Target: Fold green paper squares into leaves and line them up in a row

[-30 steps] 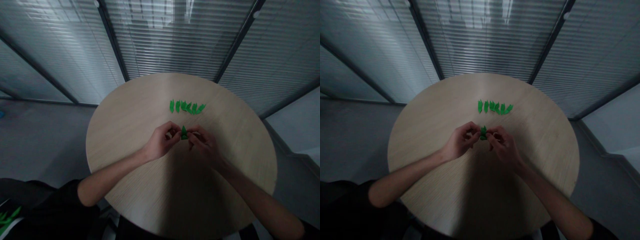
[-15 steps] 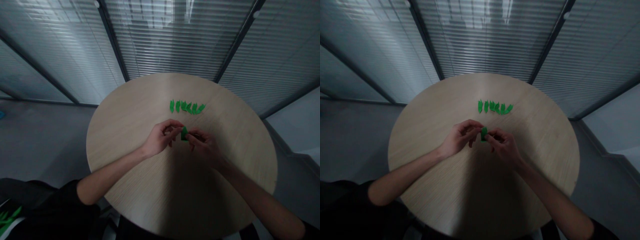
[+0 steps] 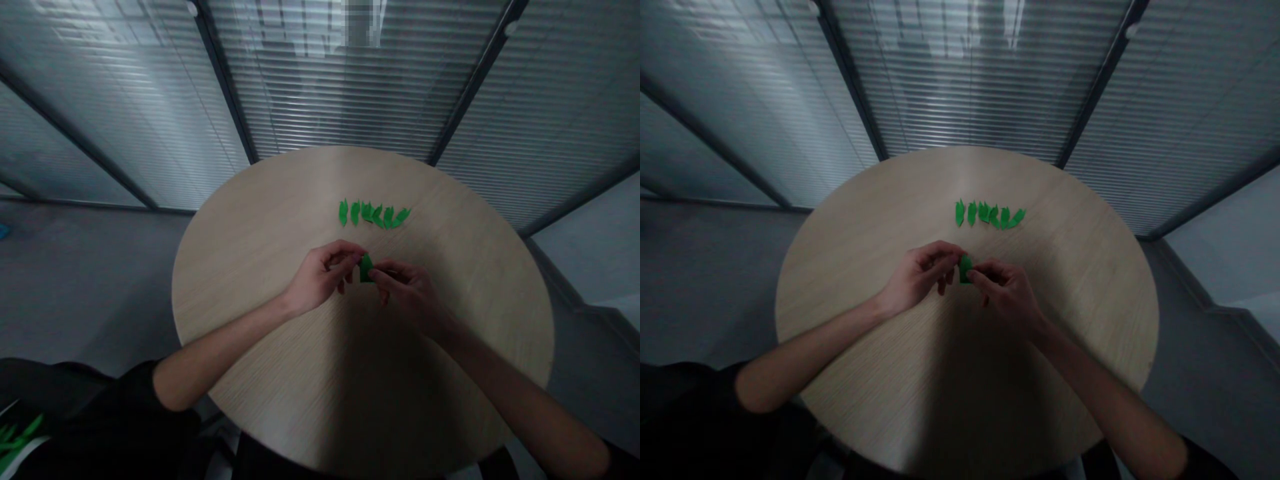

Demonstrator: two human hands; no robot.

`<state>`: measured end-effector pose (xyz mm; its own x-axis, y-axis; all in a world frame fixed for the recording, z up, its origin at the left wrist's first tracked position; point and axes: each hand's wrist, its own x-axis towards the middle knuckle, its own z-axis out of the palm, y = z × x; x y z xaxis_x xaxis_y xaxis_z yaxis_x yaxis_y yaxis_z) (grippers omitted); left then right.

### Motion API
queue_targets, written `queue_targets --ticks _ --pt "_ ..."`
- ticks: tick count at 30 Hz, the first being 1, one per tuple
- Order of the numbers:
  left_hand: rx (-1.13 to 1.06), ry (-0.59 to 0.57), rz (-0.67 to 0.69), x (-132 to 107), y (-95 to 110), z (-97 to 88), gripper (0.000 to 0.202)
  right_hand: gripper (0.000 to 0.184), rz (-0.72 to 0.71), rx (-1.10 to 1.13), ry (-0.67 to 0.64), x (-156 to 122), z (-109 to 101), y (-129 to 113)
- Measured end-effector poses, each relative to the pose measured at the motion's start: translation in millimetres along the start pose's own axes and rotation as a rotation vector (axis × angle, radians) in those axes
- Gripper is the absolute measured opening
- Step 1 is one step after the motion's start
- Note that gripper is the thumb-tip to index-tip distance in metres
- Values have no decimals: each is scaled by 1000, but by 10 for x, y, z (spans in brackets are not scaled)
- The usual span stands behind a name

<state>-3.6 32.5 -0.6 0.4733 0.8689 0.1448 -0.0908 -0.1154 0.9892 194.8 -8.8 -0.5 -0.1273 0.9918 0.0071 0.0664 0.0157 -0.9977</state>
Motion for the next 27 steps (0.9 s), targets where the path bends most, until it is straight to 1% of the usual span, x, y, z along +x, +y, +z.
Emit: queue_targets --ticks 4,10,18,24,27 --pt "11 -1 11 -12 15 4 31 24 1 0 16 3 10 4" --pt "43 7 1 -22 30 13 29 23 1 7 3 12 11 4" --pt "-27 -7 -1 -5 15 5 33 25 13 -9 0 -7 5 -29" --pt "-29 2 13 -6 26 3 26 24 14 -5 0 -8 12 -21" --pt "-18 20 10 -11 28 13 26 24 18 -6 -1 -4 10 -13"
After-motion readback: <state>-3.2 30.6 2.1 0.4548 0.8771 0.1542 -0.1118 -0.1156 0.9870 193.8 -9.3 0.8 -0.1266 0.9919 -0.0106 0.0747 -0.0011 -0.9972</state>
